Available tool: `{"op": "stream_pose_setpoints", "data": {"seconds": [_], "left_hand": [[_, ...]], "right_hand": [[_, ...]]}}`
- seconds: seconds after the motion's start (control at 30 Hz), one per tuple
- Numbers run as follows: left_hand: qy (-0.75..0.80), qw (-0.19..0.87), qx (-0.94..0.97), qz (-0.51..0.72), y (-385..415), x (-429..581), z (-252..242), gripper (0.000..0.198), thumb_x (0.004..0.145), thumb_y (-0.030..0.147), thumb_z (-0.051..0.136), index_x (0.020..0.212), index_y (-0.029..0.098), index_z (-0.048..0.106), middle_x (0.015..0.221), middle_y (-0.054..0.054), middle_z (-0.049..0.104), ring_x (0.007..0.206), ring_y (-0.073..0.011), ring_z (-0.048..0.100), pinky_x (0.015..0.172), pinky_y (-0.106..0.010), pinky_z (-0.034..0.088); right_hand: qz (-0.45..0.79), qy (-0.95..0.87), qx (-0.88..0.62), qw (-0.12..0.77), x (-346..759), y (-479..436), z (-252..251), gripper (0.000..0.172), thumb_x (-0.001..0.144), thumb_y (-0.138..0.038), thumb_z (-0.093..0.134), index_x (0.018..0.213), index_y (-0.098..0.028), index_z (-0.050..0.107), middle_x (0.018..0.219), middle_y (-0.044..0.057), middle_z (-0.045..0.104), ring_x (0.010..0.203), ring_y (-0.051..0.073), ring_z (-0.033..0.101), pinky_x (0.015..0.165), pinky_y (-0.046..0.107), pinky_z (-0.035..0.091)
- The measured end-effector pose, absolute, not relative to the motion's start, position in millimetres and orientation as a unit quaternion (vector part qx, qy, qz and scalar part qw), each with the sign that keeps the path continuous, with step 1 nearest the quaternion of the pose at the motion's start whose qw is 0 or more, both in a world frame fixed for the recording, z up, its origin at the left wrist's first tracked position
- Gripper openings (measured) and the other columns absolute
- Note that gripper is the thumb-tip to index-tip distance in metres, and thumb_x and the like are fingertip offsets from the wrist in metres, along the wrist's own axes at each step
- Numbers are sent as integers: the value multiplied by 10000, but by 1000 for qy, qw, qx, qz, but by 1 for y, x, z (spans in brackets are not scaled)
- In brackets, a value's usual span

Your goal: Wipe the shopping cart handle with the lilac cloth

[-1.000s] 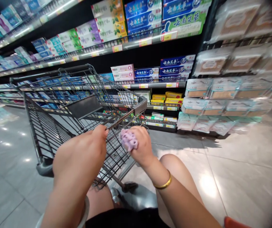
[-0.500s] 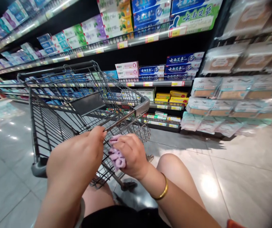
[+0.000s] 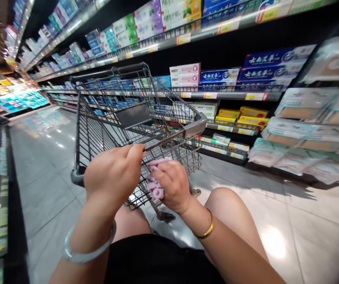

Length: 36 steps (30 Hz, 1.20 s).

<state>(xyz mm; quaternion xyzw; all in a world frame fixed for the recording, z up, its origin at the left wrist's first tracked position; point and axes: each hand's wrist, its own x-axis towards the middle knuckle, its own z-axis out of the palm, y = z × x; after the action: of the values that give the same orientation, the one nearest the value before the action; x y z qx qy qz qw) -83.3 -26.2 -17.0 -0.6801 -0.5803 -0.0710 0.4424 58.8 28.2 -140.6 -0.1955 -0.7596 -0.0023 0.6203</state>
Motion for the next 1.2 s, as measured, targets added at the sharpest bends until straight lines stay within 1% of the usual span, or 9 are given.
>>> {"op": "stream_pose_setpoints", "data": {"seconds": [0.1,0.2,0.37,0.6,0.7,0.83,0.93,1.07,1.2], "left_hand": [[-570,451,-682,-79,-29,-98,-18,205,1003,297,496,1020,218,685,771,-37,721,663,-230,624,571,-345,263],[-560,456,-686,-88,-32,-112,-18,209,998,297,508,1037,221,699,773,-40,723,686,-226,637,575,-345,271],[-577,448,-679,-73,-36,-128,-17,247,999,318,494,1065,252,724,818,-40,745,702,-227,654,582,-347,305],[-605,388,-690,-83,-42,-150,-17,293,998,342,481,1099,263,744,846,-68,756,767,-247,686,630,-355,378],[-599,388,-695,-84,-45,-166,-18,286,995,331,490,1129,265,735,904,-62,774,801,-248,696,648,-360,399],[-603,379,-696,-86,-50,-192,-19,281,994,311,485,1139,281,723,950,-51,784,859,-240,707,666,-357,414],[-602,380,-697,-85,-55,-207,-17,281,1007,311,461,1118,277,717,935,-55,780,864,-238,701,682,-368,426],[-645,327,-687,-74,-61,-218,-10,320,1042,331,384,1129,287,689,944,-31,767,897,-236,673,790,-392,464],[-661,291,-685,-98,-69,-227,-8,333,1032,339,377,1164,293,679,944,-19,737,921,-253,627,975,-470,460]], "right_hand": [[-19,-781,-186,596,54,28,-144,211,941,-283,670,1147,-238,653,1072,48,742,1012,220,654,854,391,553],[-31,-763,-202,613,65,44,-145,203,950,-229,613,1151,-231,645,1060,68,718,998,216,632,886,402,545],[-15,-743,-220,632,56,45,-142,190,950,-230,581,1128,-206,642,1063,97,694,991,227,616,899,422,523],[-28,-830,-125,543,-7,-4,-157,160,971,-355,638,1089,-266,703,1050,26,748,958,212,610,743,349,479],[-18,-826,-112,553,-3,6,-159,194,985,-368,615,1121,-253,692,1088,38,747,987,212,608,791,358,495],[-14,-791,-159,591,12,25,-159,196,997,-322,579,1149,-243,674,1080,68,734,980,220,607,847,393,495],[-25,-806,-160,570,6,21,-169,186,997,-318,575,1135,-247,677,1089,59,734,974,216,599,825,384,477],[-49,-852,-135,503,-9,11,-181,159,976,-321,612,1095,-249,688,1079,33,742,923,207,572,727,353,430],[-35,-817,-165,552,-1,25,-176,167,971,-283,630,1126,-256,686,1116,50,736,997,218,586,817,373,455]]}}
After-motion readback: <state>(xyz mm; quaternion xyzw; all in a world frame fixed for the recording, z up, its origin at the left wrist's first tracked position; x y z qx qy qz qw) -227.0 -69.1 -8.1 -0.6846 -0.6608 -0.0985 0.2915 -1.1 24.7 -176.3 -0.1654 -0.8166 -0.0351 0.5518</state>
